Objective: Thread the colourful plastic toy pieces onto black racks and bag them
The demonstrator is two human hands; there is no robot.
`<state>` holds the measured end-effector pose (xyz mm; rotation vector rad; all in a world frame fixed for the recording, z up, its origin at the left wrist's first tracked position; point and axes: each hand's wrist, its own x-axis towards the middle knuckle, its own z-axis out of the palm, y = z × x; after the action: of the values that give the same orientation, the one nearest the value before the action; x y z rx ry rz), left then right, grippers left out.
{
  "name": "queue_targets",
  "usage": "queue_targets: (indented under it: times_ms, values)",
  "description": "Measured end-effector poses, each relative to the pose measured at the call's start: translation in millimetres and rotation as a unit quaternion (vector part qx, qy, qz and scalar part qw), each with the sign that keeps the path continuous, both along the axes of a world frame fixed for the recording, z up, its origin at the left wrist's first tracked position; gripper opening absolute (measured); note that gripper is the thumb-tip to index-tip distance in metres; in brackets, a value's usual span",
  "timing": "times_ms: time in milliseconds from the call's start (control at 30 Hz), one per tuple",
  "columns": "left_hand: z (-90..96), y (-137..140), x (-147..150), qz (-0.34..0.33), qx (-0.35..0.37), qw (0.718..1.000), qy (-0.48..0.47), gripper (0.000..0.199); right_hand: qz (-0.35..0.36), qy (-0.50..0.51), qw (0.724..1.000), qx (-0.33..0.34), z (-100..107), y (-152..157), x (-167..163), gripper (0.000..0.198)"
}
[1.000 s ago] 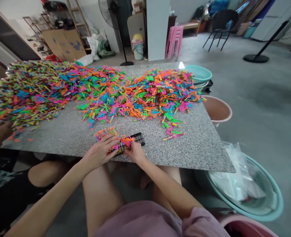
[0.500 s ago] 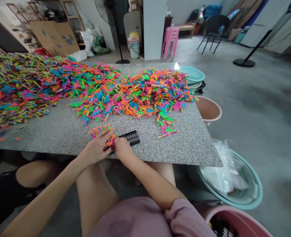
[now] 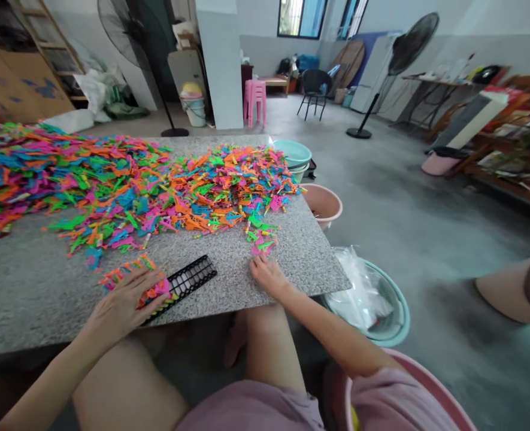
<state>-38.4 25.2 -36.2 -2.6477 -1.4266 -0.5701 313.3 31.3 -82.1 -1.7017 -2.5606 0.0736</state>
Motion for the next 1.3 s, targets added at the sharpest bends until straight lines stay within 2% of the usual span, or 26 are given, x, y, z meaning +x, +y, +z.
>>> queue_targets:
  times_ms: [100,167,233,300,367,433,533,600,633,700,800,867,1067,1200,1300]
  values:
    - [1.2,1,-7,0.004,-0.032,0.999,0.005,0.054,0.081,0.039,0.996,-0.001,-12,-18,22,0.027]
    - [3.7,2,-11,-0.006,-0.057,0.998,0.012,0.055,0.063,0.097,0.993,0.019,-19,-23,26,0.03]
    - [7.8,3,-16,-0.026,-0.078,0.996,0.017,0.054,-0.005,0.15,0.988,0.036,-21,-20,28,0.027]
    - [13.4,3,-18,-0.038,-0.095,0.994,0.02,0.051,-0.109,0.175,0.978,0.009,-21,-8,30,0.017]
    - [19.6,3,-19,-0.05,-0.111,0.992,0.027,0.048,-0.199,0.173,0.962,-0.07,-17,5,30,0.017]
    - [24.6,1,-16,-0.059,-0.122,0.99,0.038,0.045,-0.229,0.171,0.946,-0.156,-11,16,26,0.017]
    - [27.5,-2,-11,-0.049,-0.12,0.99,0.05,0.038,-0.184,0.24,0.925,-0.231,-2,23,-2,0.018]
    - [26.2,-4,-8,-0.038,-0.11,0.992,0.051,0.033,-0.131,0.334,0.898,-0.255,1,26,-39,0.014]
    - [25.1,-5,-7,-0.034,-0.105,0.993,0.051,0.032,-0.109,0.382,0.881,-0.258,1,28,-63,0.011]
    - [23.0,-5,-7,-0.032,-0.094,0.994,0.048,0.029,-0.074,0.439,0.864,-0.234,0,38,-112,0.013]
    - [23.0,-5,-6,-0.036,-0.083,0.995,0.039,0.028,-0.009,0.417,0.887,-0.201,-4,57,-171,0.014]
    - [25.2,-5,-4,-0.04,-0.083,0.995,0.035,0.026,0.026,0.39,0.901,-0.19,-4,67,-193,0.014]
    - [27.8,-8,1,-0.039,-0.063,0.997,0.034,0.023,0.095,0.192,0.963,-0.162,10,84,-202,0.022]
    - [22.4,-6,-3,-0.042,-0.051,0.996,0.053,0.031,0.176,0.15,0.957,-0.177,20,95,-209,0.02]
    - [17.3,-3,-7,-0.058,-0.044,0.995,0.07,0.034,0.151,0.171,0.958,-0.171,17,86,-215,0.02]
